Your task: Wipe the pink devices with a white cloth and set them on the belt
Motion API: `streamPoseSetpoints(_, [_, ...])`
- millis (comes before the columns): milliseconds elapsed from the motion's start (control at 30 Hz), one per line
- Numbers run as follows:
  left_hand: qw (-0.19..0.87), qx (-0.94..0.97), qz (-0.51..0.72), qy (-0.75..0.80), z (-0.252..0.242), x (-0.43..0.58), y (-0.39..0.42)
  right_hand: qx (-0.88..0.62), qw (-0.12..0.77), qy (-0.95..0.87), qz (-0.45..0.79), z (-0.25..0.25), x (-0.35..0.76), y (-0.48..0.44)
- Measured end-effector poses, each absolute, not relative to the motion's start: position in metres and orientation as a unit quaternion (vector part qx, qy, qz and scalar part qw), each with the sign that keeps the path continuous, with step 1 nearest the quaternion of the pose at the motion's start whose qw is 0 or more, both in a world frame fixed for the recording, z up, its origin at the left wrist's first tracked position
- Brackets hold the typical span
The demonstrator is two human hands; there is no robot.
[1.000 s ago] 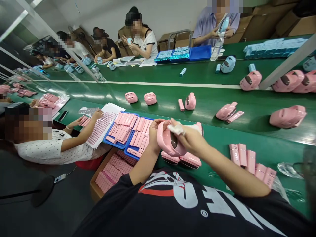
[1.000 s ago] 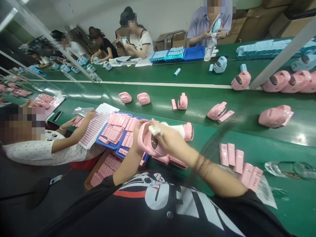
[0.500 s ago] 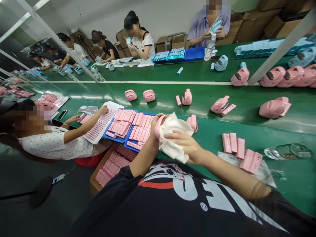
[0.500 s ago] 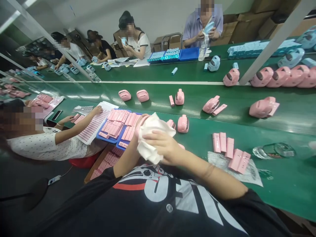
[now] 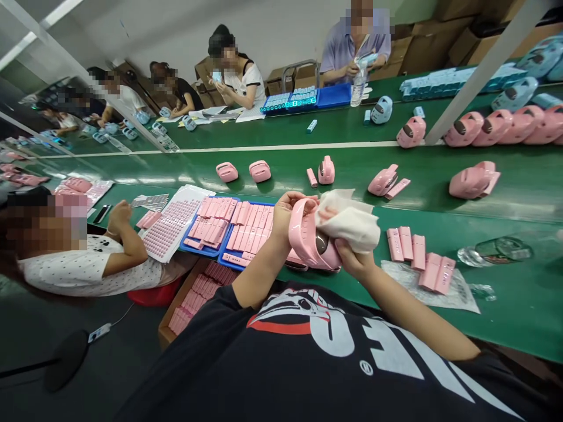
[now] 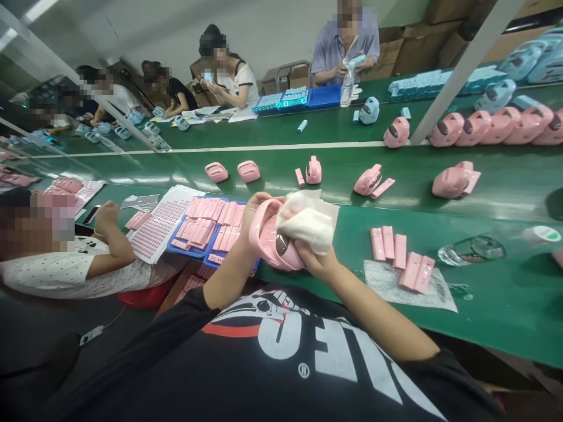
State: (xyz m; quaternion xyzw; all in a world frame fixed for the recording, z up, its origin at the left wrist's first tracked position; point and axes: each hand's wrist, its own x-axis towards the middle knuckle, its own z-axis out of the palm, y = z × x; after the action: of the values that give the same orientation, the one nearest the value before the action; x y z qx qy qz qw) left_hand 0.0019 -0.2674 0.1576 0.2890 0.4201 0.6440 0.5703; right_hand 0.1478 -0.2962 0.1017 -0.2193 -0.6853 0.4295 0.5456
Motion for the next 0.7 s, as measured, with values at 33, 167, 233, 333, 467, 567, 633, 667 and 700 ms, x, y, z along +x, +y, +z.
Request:
streamPoseSetpoints(33, [0.581, 0.3, 0.642, 0.4, 0.161, 0.004, -0.267, -0.247, 0.56, -0.65, 0.45, 0.096, 0.147, -0.298])
streamPoseSetpoints(167, [0.611, 0.373, 0.618, 0.324, 0.181, 0.012, -0.267, -0.263, 0.559, -0.535, 0.576, 0.092, 0.138, -0.309])
streamPoseSetpoints(233, [0.636, 0.418, 0.582, 0.287, 0.189, 0.015, -0.265, -0.246, 0.539, -0.496, 0.635, 0.098, 0.133, -0.316])
streamPoseSetpoints(333, [0.657, 0.456, 0.534, 0.276, 0.194, 0.015, -0.26, -0.251, 0.528, -0.441, 0.681, 0.108, 0.132, -0.319])
streamPoseSetpoints(467, [0.603, 0.481, 0.546, 0.327, 0.19, 0.006, -0.257, -0.288, 0.535, -0.378, 0.699, 0.113, 0.14, -0.312])
streamPoseSetpoints(567, [0.625, 0.428, 0.564, 0.328, 0.187, -0.001, -0.265, -0.308, 0.539, -0.348, 0.702, 0.112, 0.147, -0.305])
streamPoseSetpoints(633, [0.648, 0.427, 0.546, 0.315, 0.185, -0.002, -0.276, -0.316, 0.539, -0.333, 0.706, 0.11, 0.149, -0.302])
streamPoseSetpoints(667, [0.653, 0.441, 0.533, 0.307, 0.185, 0.0, -0.282, -0.32, 0.54, -0.325, 0.708, 0.108, 0.149, -0.301])
streamPoseSetpoints(700, [0.652, 0.455, 0.527, 0.3, 0.184, 0.003, -0.288, -0.324, 0.543, -0.316, 0.708, 0.107, 0.149, -0.3])
